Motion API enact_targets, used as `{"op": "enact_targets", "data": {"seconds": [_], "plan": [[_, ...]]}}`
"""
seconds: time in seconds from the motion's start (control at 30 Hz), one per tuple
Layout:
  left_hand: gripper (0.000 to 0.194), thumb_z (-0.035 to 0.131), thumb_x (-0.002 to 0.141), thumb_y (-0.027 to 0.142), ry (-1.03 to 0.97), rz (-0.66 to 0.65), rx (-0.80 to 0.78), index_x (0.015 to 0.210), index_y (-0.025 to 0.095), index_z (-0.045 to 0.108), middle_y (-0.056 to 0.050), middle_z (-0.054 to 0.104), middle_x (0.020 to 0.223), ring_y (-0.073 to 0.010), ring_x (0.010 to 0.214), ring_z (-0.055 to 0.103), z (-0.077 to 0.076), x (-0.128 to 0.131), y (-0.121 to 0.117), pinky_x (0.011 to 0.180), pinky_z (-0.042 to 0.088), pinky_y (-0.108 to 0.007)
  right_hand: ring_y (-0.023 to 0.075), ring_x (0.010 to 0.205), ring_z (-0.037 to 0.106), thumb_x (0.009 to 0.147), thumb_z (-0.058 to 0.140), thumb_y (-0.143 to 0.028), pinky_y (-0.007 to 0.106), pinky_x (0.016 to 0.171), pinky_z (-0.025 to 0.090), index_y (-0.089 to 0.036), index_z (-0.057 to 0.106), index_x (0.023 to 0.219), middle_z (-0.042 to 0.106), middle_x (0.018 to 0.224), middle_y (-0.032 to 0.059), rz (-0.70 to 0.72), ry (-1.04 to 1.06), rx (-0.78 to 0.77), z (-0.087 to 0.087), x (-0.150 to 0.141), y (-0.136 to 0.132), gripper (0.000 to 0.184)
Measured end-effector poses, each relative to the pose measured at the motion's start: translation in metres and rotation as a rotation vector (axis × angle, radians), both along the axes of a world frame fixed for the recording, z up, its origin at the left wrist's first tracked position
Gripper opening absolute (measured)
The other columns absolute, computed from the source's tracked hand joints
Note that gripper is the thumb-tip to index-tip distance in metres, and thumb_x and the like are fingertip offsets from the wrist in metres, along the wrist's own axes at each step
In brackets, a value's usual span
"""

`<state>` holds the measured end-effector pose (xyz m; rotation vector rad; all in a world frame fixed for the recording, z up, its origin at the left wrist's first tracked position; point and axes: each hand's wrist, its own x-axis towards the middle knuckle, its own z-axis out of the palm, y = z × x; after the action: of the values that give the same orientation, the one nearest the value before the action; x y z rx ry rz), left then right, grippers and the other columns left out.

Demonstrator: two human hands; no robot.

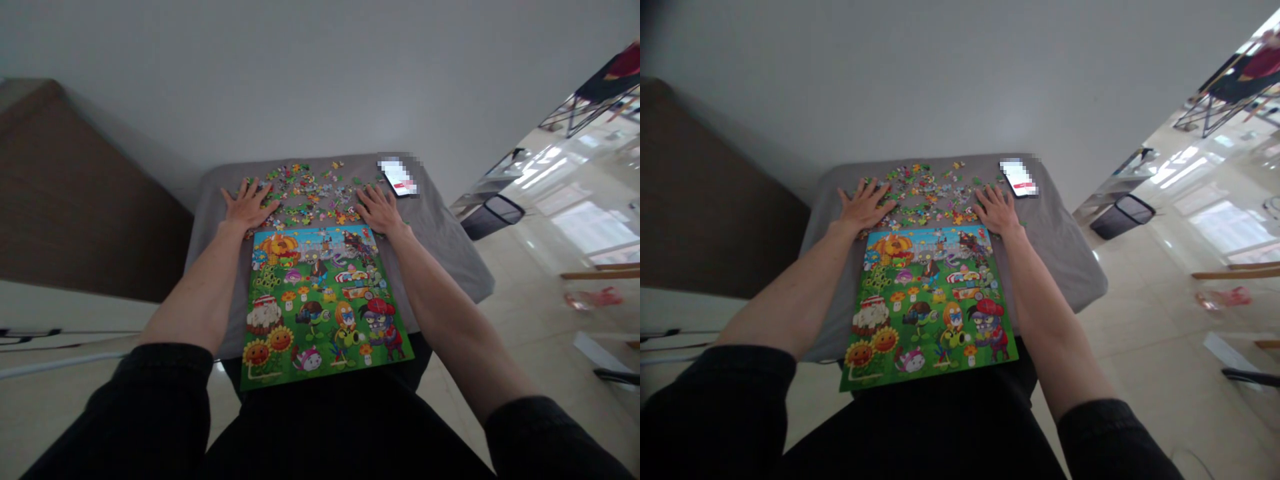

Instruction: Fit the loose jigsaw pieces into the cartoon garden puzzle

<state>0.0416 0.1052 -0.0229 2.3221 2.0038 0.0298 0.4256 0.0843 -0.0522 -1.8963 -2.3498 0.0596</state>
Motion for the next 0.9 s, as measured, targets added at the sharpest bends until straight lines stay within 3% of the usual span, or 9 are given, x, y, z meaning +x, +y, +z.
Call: {"op": "enact_targets", "data": {"seconds": [0.47,0.9], "plan": [[0.074,0.022,0.102,0.069,-0.020,-0.005,-0.008,0.166,0.033,0.026,-0.006,0.015,0.175,-0.0371,0.161,0.011,-0.0042,-0.0029,0.0006,0.120,0.008,-0.077,0.0302,0.160,0.022,0.107,0.025,-0.054,0.056,0.126,0.022,-0.024,0.033,0.164,0.027,0.173,0.0085,0.015,-0.025,-0.038,0.0036,-0.0004,-0.0034,0.065],[0.069,0.025,0.103,0.063,-0.004,0.018,0.002,0.164,0.032,0.032,-0.006,0.018,0.175,-0.0341,0.161,0.014,-0.0017,-0.0007,-0.0052,0.123,0.010,-0.073,0.0317,0.158,0.027,0.106,0.031,-0.052,0.057,0.124,0.025,-0.023,0.041,0.161,0.033,0.170,0.0108,0.021,0.013,0.006,0.0008,-0.0030,-0.0066,0.062]]}}
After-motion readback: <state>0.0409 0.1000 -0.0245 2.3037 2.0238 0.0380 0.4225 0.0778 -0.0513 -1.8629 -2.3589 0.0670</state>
